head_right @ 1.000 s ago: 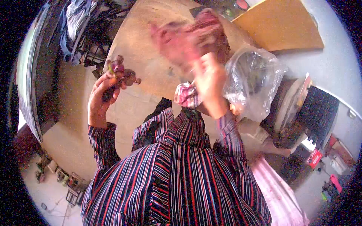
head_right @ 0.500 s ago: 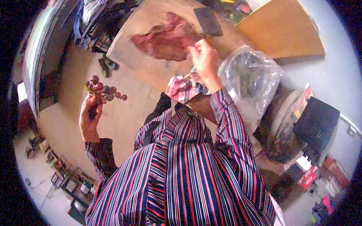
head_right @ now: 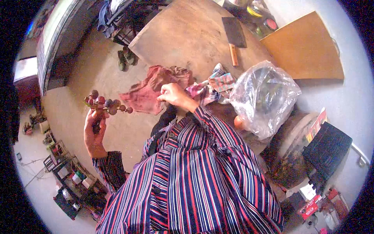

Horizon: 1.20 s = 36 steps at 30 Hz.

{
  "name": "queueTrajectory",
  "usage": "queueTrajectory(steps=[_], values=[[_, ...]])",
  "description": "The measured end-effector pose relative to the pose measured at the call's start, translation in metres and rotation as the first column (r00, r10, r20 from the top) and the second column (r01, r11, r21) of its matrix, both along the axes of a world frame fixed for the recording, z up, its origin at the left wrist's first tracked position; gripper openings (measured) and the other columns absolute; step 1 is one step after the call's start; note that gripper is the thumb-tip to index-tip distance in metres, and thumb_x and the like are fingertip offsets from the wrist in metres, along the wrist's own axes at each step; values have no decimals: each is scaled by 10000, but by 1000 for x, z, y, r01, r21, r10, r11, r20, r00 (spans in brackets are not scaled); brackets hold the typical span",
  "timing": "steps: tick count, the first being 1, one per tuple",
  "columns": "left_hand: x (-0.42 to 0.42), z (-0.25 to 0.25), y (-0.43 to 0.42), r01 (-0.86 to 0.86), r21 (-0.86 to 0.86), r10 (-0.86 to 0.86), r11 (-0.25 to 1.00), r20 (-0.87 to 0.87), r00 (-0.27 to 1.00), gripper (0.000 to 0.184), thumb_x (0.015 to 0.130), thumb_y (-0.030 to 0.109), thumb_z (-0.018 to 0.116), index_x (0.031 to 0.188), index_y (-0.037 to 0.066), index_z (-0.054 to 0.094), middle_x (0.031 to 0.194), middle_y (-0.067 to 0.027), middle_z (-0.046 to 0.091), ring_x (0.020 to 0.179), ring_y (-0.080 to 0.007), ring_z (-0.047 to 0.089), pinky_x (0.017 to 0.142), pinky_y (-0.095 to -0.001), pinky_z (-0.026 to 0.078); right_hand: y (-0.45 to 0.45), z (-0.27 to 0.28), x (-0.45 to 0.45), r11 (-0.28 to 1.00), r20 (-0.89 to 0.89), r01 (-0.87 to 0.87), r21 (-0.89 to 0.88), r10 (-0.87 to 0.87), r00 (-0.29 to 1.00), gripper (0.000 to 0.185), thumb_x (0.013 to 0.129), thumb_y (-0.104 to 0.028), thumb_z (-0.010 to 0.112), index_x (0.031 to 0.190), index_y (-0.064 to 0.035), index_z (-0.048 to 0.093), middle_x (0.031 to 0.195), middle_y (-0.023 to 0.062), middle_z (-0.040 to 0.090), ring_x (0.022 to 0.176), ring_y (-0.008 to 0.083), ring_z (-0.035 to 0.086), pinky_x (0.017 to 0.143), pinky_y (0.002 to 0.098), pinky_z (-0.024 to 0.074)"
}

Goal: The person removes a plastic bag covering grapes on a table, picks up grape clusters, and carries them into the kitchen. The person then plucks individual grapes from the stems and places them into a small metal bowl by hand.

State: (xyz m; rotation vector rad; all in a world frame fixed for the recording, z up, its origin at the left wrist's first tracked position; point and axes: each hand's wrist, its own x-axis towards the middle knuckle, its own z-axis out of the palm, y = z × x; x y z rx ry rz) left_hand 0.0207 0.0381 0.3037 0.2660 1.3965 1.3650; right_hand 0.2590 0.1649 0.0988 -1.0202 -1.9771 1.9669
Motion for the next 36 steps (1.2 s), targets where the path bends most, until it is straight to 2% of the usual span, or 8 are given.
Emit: queueTrajectory(steps=[2,5,10,11,22,25,28,36], values=[[-5,1,-6,-32,-7,32,999,2,999,381,861,182,561,1160,-50,521,822,-151,618,504,-67,500,370,-132,364,7,27,14,976,-131,170,-139,-188,973,244,741,-209,734,783,3,620,666,107,639,629,156,608,572,313,473],[-23,1,-14,16,39,-16,999,-1,1000,365,865,181,546,1144,-54,523,840,-159,617,480,-65,487,363,-133,365,37,120,42,933,100,252,-257,-234,967,223,807,-205,709,864,-18,602,664,51,622,609,111,583,549,263,468],[-35,2,-11,-55,39,55,998,4,998,349,867,178,542,1123,-59,532,823,-162,614,485,-65,488,355,-138,350,58,183,88,820,113,500,279,-545,831,173,824,-165,693,873,-25,604,693,6,617,638,44,550,533,224,430],[-40,0,-12,-70,41,69,997,27,997,343,865,174,544,1116,-60,535,812,-162,613,487,-66,489,354,-140,346,58,186,93,741,112,524,419,-615,780,132,809,-158,696,850,-60,617,652,-41,587,554,12,463,457,186,327],[-103,-19,-56,-21,44,15,999,136,991,244,849,121,571,1038,-33,564,802,-167,629,517,-109,531,361,-176,369,17,47,129,585,322,258,769,-702,635,200,766,-200,681,826,-15,633,632,136,610,566,245,576,573,366,447],[-125,-24,-74,-63,63,50,996,185,981,197,852,121,569,997,-12,567,810,-162,637,555,-110,561,389,-175,396,-7,30,79,741,334,383,551,-616,713,166,770,-153,693,852,-17,642,616,83,597,540,158,556,506,306,434],[-163,-31,-95,-113,76,97,991,195,976,215,854,136,573,1008,-14,578,818,-157,642,560,-101,560,404,-170,403,-27,51,-22,779,443,603,-174,-485,754,155,806,-117,681,929,-35,636,611,-24,541,479,61,481,401,189,343],[-285,-38,-144,-289,38,280,956,161,946,279,866,144,548,1077,-39,549,833,-161,626,511,-83,530,366,-157,378,-48,56,-216,775,374,350,-526,-160,914,190,876,-156,603,1025,-38,611,637,-13,511,458,48,454,353,172,289]])
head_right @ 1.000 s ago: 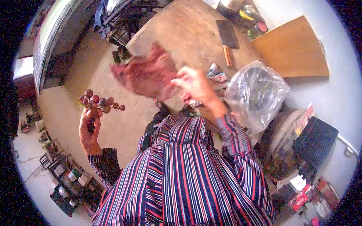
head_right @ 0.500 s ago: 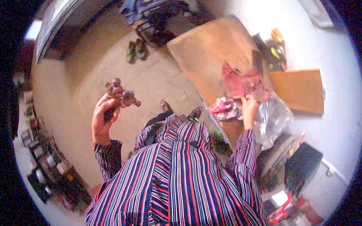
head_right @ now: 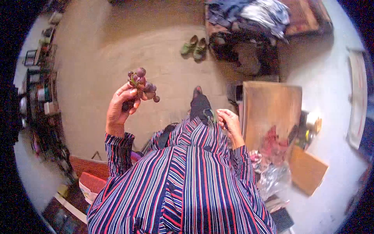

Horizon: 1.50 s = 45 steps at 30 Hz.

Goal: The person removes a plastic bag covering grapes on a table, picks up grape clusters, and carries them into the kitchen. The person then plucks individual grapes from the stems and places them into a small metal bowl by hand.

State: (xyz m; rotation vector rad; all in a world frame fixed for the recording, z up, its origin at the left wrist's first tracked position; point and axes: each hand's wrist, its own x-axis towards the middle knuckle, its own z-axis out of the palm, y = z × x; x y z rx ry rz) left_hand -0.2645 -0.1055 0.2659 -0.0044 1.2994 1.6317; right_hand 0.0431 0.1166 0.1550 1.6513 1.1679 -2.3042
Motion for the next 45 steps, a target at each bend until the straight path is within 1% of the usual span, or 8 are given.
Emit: queueTrajectory(steps=[5,17,20,27,30,34,41,45], values=[[-50,20,-34,-3,3,3,1000,38,999,295,862,153,556,1096,-25,548,848,-157,627,536,-78,540,371,-155,384,-24,27,-40,1000,47,8,22,-9,999,203,869,-166,604,1025,-36,610,636,-13,516,465,52,464,357,174,293],[-357,-9,-74,-136,-26,139,990,142,980,293,860,173,572,1071,-30,561,841,-170,626,544,-71,546,379,-136,407,5,34,-369,993,101,-61,97,51,994,187,875,-172,589,1001,-38,621,646,-30,519,478,44,453,407,181,316],[-507,-37,-49,-163,-26,165,986,186,969,306,856,179,581,1080,-28,557,842,-173,627,538,-73,555,378,-130,403,36,17,-529,985,108,-126,117,114,988,187,866,-172,581,992,-42,629,659,-36,516,503,40,450,427,183,307],[-535,-23,-32,-151,-57,159,987,197,967,288,857,169,576,1074,-20,567,849,-171,634,548,-75,569,383,-141,407,57,19,-585,967,2,-219,130,220,975,194,857,-234,616,960,-71,635,668,-38,528,525,38,456,436,186,287],[-550,-33,-14,-147,-10,145,989,233,962,316,847,173,579,1085,-34,553,848,-178,630,542,-79,575,375,-140,423,62,8,-600,989,77,-149,27,146,986,179,869,-196,596,971,-52,625,659,-31,518,516,48,459,436,184,309],[-588,-34,16,-123,-92,142,988,243,960,321,845,166,581,1089,-40,549,841,-179,634,542,-80,576,377,-141,433,73,-18,-633,950,34,58,-306,-50,998,270,890,-182,558,1095,-7,540,669,-27,454,522,63,417,409,187,291],[-685,-40,63,-281,-78,288,956,85,954,322,846,160,595,1087,-50,551,841,-197,622,527,-82,563,372,-125,432,146,-15,-786,859,-175,140,-493,-256,951,446,924,-402,515,1082,13,554,769,16,506,689,112,489,508,215,381],[-729,-42,96,-339,-83,346,937,104,932,309,852,149,586,1086,-50,552,837,-202,618,516,-86,556,364,-133,433,191,-4,-843,833,-256,114,-541,-292,921,484,935,-423,474,1115,18,559,889,55,563,770,172,531,564,253,411]])
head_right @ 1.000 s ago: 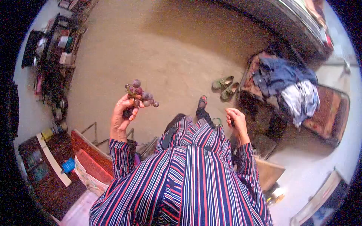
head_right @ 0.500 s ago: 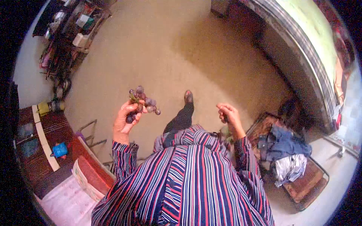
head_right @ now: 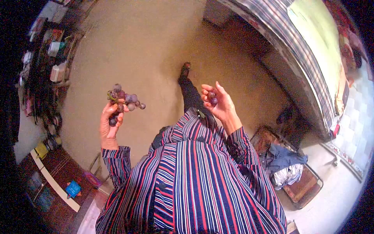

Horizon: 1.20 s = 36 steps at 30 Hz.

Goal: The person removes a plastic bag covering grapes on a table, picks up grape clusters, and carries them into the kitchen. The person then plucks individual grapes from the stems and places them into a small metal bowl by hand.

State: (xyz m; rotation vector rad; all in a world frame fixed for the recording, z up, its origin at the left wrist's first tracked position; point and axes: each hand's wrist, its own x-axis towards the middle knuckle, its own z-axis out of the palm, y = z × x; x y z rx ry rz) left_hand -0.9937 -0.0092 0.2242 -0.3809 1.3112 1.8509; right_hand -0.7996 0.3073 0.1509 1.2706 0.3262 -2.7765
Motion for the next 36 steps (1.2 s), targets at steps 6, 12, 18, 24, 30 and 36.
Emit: queueTrajectory(steps=[6,12,18,24,30,36], values=[[-48,-12,52,-8,30,8,1000,0,1000,317,842,172,587,1082,-35,564,825,-190,628,544,-88,554,367,-149,398,65,10,-83,989,-74,-101,110,110,991,487,939,-429,460,1117,12,568,937,71,590,800,178,535,618,269,422],[-111,-10,115,62,-7,-62,998,-26,998,310,841,168,592,1069,-40,566,830,-190,629,536,-81,546,367,-135,399,100,11,-134,993,-172,-94,72,105,980,550,943,-461,421,1179,22,536,1019,87,607,880,195,548,681,291,438],[-174,-9,171,118,-8,-118,993,-73,990,322,841,175,592,1082,-35,552,831,-176,628,532,-61,540,377,-125,412,141,-7,-193,993,-249,-88,82,106,963,459,918,-345,492,1199,15,533,1062,76,603,897,178,543,693,279,431],[-251,-33,222,257,-15,-257,966,-27,966,292,856,171,579,1069,-28,561,833,-157,635,535,-66,563,374,-146,409,178,-51,-244,973,-72,-68,222,86,994,393,853,-177,591,1205,-14,533,1063,61,603,854,164,554,658,262,434],[-322,-37,280,311,60,-314,948,33,949,263,855,113,577,1061,-50,564,830,-181,641,532,-88,577,373,-158,421,220,-74,-235,965,104,42,257,-71,992,305,893,-215,567,1141,-38,575,913,28,603,750,138,544,587,235,423],[-419,-63,374,398,102,-399,912,-12,917,267,853,122,576,1055,-51,562,817,-186,642,517,-91,576,367,-157,418,272,-102,-270,955,261,146,258,-215,941,329,899,-326,568,1094,-61,585,841,19,592,683,115,536,545,225,417]])
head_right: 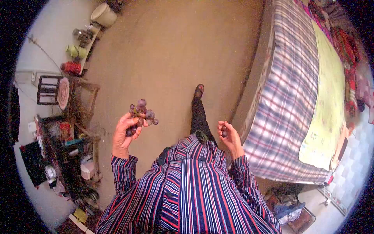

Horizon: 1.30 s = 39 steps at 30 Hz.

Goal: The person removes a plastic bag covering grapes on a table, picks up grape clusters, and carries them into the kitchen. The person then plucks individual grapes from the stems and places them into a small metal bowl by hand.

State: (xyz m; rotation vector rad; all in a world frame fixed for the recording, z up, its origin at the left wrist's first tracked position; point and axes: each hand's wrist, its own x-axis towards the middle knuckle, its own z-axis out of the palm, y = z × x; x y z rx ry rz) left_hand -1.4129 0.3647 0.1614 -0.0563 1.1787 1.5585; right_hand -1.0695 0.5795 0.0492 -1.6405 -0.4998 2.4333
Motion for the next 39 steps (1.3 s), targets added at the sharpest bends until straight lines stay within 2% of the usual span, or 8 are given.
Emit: queueTrajectory(steps=[7,10,14,19,26,33,35,39], values=[[-72,-5,82,23,-83,-24,996,-13,1000,288,837,166,588,1044,-32,562,805,-171,640,521,-85,570,363,-153,407,96,9,-82,994,-48,-55,91,59,997,326,924,-316,512,1083,-38,572,814,31,584,628,110,521,506,229,403],[-115,-9,135,57,-10,-57,998,-37,998,277,842,152,582,1046,-35,561,814,-172,639,528,-80,565,363,-155,408,144,13,-140,974,-134,-66,216,96,986,330,930,-298,503,1091,-18,565,819,33,587,626,110,525,499,226,401],[-151,-17,188,85,75,-83,994,-36,996,264,850,122,571,1059,-39,561,816,-171,639,535,-80,570,370,-156,417,193,24,-209,954,-205,-158,254,213,955,318,927,-275,506,1091,-8,564,832,26,586,633,105,533,486,217,398],[-200,-24,255,121,90,-120,989,-18,993,240,846,127,591,1036,-19,601,817,-144,659,564,-79,590,404,-160,424,250,10,-279,939,-215,-143,313,216,952,296,917,-258,517,1072,-13,573,861,19,576,637,103,528,485,224,389],[-263,-45,333,305,117,-308,945,8,951,249,840,137,593,1022,-32,600,818,-143,665,575,-83,602,422,-169,445,286,-59,-259,974,-11,14,227,-12,1000,212,883,-264,549,929,-59,579,774,16,572,628,119,504,498,255,367],[-330,-54,412,301,127,-304,945,5,953,241,835,120,589,1019,-35,589,819,-153,662,575,-96,602,432,-183,446,297,-109,-206,971,207,189,147,-217,954,161,876,-259,536,860,-99,546,715,24,569,582,135,527,472,267,390],[-349,-59,433,319,117,-317,941,-36,948,242,835,123,587,1017,-37,586,819,-157,661,578,-96,597,431,-179,442,297,-140,-186,976,162,191,104,-206,965,152,875,-250,531,859,-99,544,707,28,572,583,147,539,475,272,415],[-381,-69,471,270,123,-268,955,-27,963,248,838,130,581,1019,-39,582,811,-156,660,579,-96,591,429,-179,437,327,-156,-196,973,267,232,15,-227,936,157,878,-242,520,886,-90,557,697,40,566,576,165,545,477,281,427]])
